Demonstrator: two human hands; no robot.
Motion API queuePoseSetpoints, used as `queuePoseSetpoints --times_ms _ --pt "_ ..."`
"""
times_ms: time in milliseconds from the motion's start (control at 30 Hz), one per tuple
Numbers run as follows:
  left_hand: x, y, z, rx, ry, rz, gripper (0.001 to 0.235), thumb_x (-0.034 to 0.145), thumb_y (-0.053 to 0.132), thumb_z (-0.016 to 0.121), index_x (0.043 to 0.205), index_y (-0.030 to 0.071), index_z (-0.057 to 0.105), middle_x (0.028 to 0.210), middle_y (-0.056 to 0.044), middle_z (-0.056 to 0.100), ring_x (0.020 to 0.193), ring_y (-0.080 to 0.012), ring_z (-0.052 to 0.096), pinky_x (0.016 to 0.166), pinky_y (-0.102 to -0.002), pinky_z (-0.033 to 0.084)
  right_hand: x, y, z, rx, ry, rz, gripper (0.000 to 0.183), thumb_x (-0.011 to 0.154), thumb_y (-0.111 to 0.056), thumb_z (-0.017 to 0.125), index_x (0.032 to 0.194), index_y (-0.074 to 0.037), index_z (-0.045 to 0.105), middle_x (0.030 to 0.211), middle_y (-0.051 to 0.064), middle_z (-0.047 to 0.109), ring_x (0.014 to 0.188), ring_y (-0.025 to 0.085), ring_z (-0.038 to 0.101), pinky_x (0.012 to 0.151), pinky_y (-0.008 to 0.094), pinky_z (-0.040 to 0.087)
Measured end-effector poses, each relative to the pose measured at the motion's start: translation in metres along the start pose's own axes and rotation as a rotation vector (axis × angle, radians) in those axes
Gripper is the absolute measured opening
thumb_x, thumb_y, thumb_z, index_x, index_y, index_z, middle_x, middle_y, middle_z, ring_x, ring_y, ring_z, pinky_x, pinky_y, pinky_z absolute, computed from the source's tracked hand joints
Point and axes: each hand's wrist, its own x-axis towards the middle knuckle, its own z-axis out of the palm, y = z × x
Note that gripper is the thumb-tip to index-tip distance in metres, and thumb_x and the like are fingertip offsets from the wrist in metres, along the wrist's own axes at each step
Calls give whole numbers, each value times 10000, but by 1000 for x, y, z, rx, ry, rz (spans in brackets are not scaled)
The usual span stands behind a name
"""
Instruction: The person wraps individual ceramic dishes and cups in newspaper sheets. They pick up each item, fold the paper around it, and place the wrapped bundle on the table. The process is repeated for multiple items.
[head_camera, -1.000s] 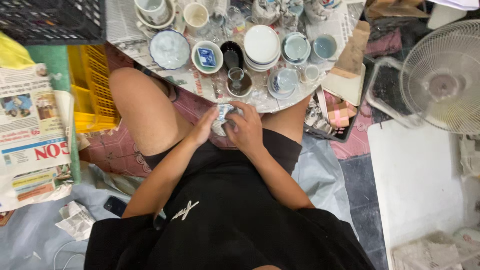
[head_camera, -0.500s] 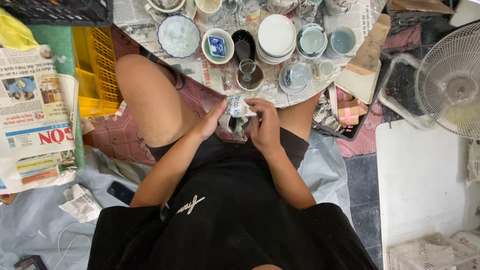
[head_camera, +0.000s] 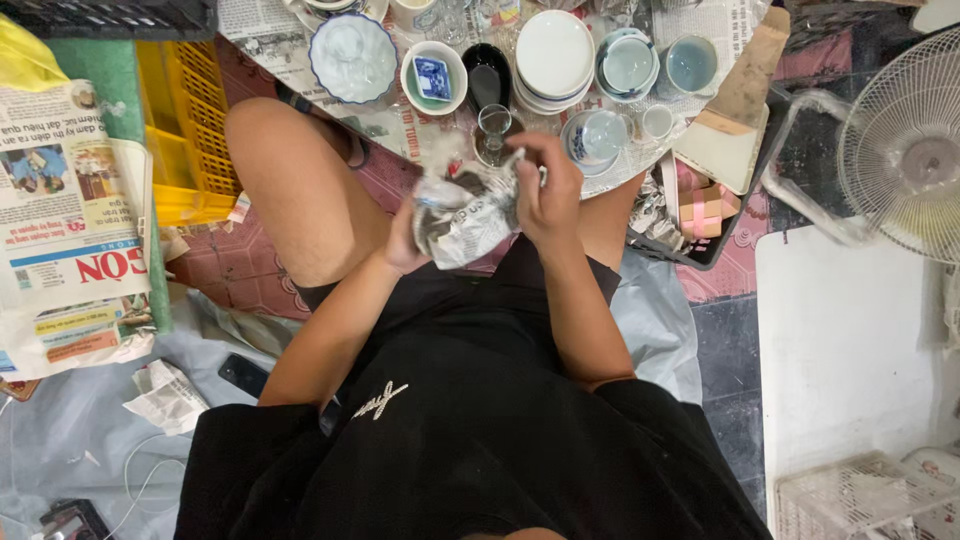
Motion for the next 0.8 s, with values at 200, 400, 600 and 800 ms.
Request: queuePoseSetpoints --times_ms 200,400,600,800 --pt "-2 18 14 -247 62 58 837 1024 679 330 1603 76 347 1578 -155 487 1448 -329 504 1235 -531 395 -22 29 -13 74 32 -467 450 928 -525 675 801 -102 588 853 63 611 810 265 589 773 380 466" --pt "-3 3 1 60 76 135 799 1070 646 330 1604 52 341 1551 -185 502 1430 -332 515 1230 -507 398 -27 -19 -25 223 7 -358 598 929 -601 679 1142 -53 569 1100 186 541 1028 345 527 933 440 422" --pt "3 -11 7 50 103 63 713 1098 527 342 1609 31 307 1581 -177 461 1437 -300 493 1244 -451 366 -39 -18 -29 -251 -345 -179 636 772 -277 980 1317 -97 706 928 19 632 913 241 592 895 393 458" --pt "3 -7 -3 -159 123 93 661 1130 505 309 1587 33 375 1530 -163 526 1408 -291 542 1236 -462 400 -25 -18 -45 -123 -262 -511 252 794 -357 778 831 -113 726 951 60 608 894 273 559 863 413 425"
